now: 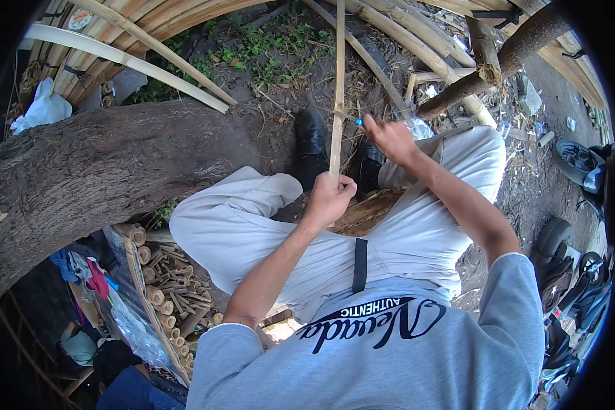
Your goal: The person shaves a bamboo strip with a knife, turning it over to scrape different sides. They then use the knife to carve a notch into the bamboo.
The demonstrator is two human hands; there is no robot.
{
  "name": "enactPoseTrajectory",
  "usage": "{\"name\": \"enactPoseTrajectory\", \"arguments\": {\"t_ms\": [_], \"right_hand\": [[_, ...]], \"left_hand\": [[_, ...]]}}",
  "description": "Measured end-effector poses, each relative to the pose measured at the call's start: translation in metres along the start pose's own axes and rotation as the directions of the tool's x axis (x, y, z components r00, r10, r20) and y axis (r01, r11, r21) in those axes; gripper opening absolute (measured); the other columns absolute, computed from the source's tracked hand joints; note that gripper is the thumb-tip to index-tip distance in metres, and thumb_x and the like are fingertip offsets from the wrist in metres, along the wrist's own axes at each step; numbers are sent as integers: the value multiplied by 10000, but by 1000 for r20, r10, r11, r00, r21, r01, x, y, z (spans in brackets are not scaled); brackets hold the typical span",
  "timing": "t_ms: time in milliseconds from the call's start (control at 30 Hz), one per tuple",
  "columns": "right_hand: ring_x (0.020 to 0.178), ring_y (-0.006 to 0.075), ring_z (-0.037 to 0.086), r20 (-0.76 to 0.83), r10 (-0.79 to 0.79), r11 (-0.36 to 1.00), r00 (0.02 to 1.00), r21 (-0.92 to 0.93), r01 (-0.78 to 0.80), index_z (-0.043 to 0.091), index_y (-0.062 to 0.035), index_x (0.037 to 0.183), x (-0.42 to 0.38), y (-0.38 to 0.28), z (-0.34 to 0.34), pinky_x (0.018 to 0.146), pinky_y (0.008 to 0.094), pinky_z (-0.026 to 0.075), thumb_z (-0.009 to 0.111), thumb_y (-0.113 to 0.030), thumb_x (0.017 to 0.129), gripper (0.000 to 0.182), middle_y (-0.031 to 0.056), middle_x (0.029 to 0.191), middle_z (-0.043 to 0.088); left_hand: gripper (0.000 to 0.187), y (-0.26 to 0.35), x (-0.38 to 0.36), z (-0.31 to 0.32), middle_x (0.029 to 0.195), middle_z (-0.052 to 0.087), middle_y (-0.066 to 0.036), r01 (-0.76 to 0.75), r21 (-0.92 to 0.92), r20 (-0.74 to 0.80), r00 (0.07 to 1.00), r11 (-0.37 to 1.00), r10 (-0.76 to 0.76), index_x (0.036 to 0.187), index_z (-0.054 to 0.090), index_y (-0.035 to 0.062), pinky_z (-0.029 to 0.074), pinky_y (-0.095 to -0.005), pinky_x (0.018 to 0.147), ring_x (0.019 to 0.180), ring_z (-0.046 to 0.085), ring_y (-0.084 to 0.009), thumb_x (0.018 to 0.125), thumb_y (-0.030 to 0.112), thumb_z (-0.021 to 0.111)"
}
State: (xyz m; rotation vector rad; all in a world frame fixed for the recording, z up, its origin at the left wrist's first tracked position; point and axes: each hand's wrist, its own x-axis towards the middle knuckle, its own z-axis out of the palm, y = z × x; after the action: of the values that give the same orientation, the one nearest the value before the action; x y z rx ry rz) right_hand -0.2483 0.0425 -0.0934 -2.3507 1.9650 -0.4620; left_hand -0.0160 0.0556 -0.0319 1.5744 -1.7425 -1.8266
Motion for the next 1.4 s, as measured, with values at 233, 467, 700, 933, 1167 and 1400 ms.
{"name": "enactPoseTrajectory", "arguments": {"t_ms": [233,467,700,933,1167,1400], "right_hand": [[513,319,616,-40,-204,954,978,218,208,484,-72,879,-25,-49,-14,444,423,475,621,-254,972,247,94,645,587],[525,296,624,-22,-340,914,940,228,336,470,-70,884,-26,-46,-15,461,416,476,624,-258,962,255,88,652,574],[515,362,620,-15,24,994,1000,110,-22,476,-75,944,-5,-19,1,419,455,474,573,-295,1011,250,128,641,624],[580,381,623,10,71,875,997,479,-67,570,-55,866,-16,-79,-34,517,481,485,533,-395,1019,375,151,663,628],[526,361,621,0,-89,942,996,326,84,602,-95,817,-6,-54,-32,449,447,460,521,-499,1004,452,129,604,619],[662,443,640,52,438,855,897,283,-434,620,-56,864,19,21,-3,609,543,510,452,-513,1031,514,220,618,610]], "left_hand": [[166,-3,0,-2,642,631,-29,-25,-68,7,1000,997,26,921,685,-91,435,-277,534,604,573,-64,848,55,713],[161,0,-3,0,632,614,-17,-65,-160,55,996,985,74,912,684,-89,423,-281,523,573,530,-67,852,58,706],[182,0,-2,1,613,601,-23,19,-100,14,1000,995,-18,925,676,-103,401,-284,484,543,521,-64,872,70,698],[104,10,-3,0,639,562,6,-117,-161,101,986,980,134,898,664,-30,342,-266,414,483,501,-67,907,73,672],[128,-8,0,5,640,573,5,-166,66,-1,986,984,167,900,645,-40,375,-274,431,509,520,-66,896,81,688],[180,4,-2,7,575,590,-58,-49,2,-21,999,999,49,870,689,-88,418,-314,493,514,535,-102,846,88,717]]}}
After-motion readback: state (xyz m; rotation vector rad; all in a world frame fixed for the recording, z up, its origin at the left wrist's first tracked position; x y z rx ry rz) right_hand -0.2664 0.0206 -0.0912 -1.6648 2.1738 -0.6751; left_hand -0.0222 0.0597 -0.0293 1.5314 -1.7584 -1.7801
